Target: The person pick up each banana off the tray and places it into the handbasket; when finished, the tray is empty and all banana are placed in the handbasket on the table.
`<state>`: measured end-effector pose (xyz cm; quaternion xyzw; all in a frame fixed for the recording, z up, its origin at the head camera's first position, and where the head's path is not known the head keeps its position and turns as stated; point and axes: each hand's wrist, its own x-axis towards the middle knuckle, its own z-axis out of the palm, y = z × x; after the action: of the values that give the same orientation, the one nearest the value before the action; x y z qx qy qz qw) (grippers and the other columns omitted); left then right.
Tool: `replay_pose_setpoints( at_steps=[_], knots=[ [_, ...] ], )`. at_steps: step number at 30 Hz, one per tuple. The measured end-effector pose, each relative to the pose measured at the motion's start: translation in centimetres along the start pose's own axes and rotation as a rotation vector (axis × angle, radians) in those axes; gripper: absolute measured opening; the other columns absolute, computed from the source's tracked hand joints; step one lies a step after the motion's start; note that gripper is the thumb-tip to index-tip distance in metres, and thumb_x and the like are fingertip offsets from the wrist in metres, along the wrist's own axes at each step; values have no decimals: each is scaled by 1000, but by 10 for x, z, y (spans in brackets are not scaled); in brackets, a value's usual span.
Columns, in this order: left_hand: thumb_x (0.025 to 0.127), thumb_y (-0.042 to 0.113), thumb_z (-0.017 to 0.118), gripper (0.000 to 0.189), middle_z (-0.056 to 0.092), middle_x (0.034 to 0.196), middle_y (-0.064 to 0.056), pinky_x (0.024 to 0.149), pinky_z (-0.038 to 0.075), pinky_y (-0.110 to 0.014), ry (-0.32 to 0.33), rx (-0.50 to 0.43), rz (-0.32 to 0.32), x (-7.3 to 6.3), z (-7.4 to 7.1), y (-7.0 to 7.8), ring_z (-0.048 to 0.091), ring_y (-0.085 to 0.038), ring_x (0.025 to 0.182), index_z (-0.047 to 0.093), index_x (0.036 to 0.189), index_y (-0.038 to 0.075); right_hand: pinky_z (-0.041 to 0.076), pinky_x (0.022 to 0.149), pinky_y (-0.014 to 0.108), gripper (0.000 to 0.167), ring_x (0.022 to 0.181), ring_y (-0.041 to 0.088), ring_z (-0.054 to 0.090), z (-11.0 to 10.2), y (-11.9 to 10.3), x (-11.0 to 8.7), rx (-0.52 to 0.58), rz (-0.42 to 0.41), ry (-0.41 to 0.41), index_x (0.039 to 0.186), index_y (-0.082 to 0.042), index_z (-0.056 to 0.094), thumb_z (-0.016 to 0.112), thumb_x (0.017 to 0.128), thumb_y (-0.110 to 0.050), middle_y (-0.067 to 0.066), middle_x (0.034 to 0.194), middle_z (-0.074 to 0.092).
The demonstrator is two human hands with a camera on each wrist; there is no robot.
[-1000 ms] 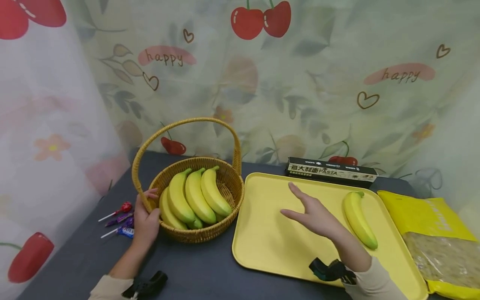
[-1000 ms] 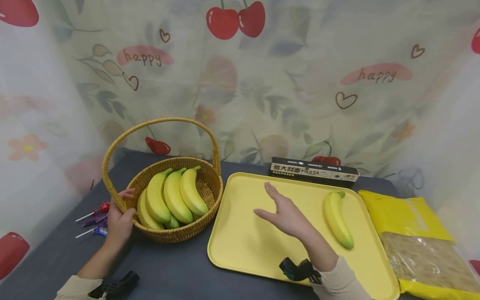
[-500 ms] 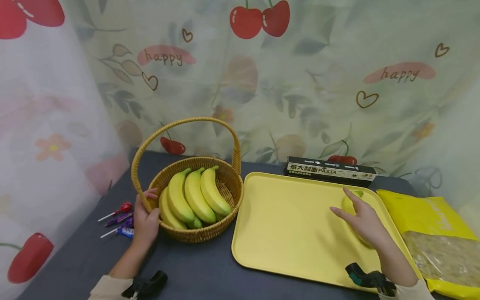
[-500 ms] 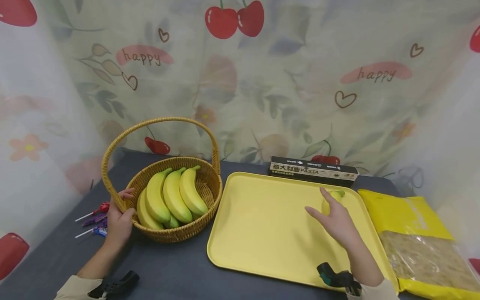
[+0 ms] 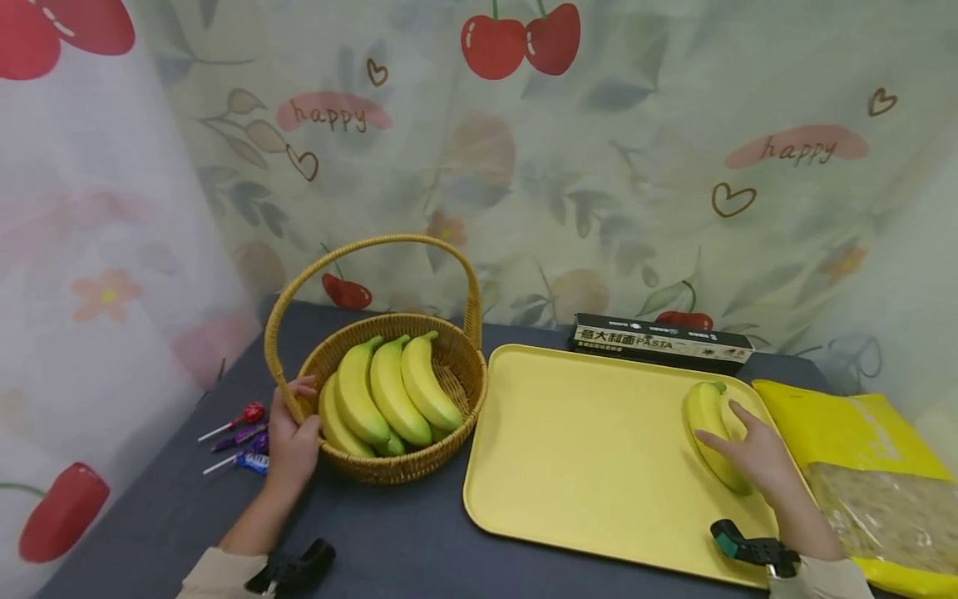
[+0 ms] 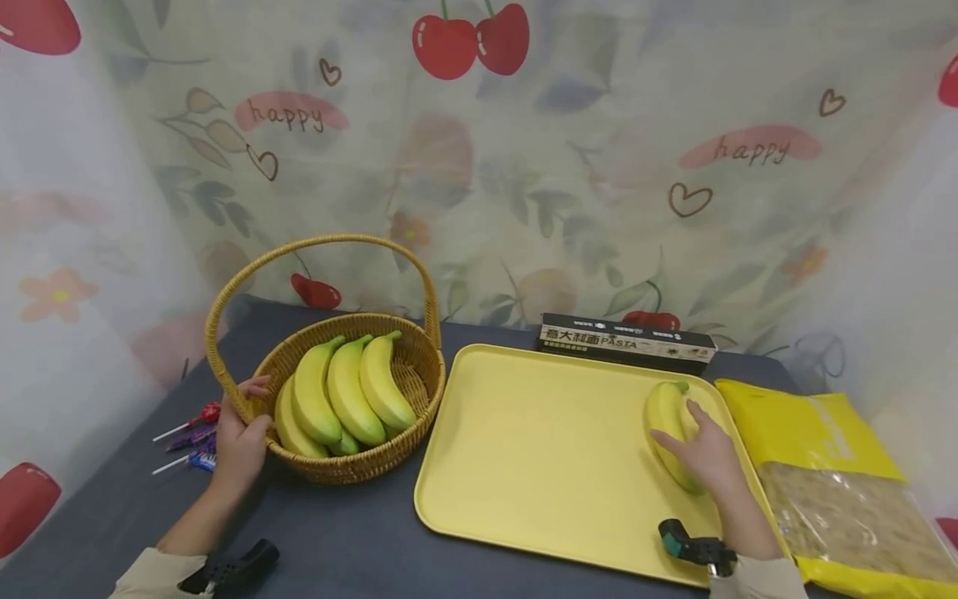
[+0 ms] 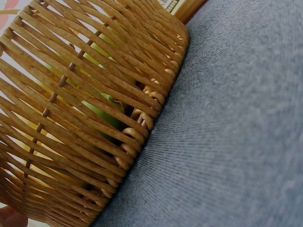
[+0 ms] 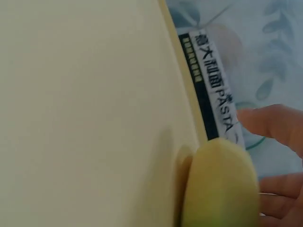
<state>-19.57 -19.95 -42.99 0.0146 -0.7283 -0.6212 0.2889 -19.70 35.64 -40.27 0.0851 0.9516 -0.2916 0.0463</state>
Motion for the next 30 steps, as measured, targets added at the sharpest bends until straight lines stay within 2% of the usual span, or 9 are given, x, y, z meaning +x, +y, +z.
replay_pose_setpoints(
  at_steps=[4, 10, 17, 30],
  knots=[
    [74, -18, 39, 33, 49, 117, 1, 84, 38, -9, -5, 3, 0, 0, 1, 2, 43, -11, 115, 43, 105, -10, 28, 100, 62, 98, 126, 57, 21, 4, 7, 2, -33, -8, 8, 143, 12, 8, 56, 85, -51, 43, 140, 17],
    [74, -17, 40, 33, 49, 116, 3, 83, 38, -9, -4, 17, 3, 1, 1, 2, 44, -12, 115, 43, 106, -10, 28, 100, 62, 95, 126, 57, 22, 7, 10, 4, -34, -20, 22, 142, 13, 10, 57, 86, -47, 43, 140, 18],
    [74, -18, 40, 32, 49, 118, -2, 87, 35, -7, 1, 21, 6, 0, 0, 2, 41, -6, 115, 43, 105, -10, 27, 101, 61, 95, 127, 56, 22, 10, 11, 7, -50, -6, 10, 142, 13, 11, 56, 86, -49, 43, 139, 19],
    [74, -18, 40, 32, 48, 117, 1, 86, 36, -8, -5, 11, 15, 0, 0, 1, 42, -9, 116, 42, 106, -10, 28, 101, 60, 94, 126, 55, 24, 13, 12, 7, -37, -11, -2, 142, 12, 11, 55, 87, -49, 42, 139, 19]
  ],
)
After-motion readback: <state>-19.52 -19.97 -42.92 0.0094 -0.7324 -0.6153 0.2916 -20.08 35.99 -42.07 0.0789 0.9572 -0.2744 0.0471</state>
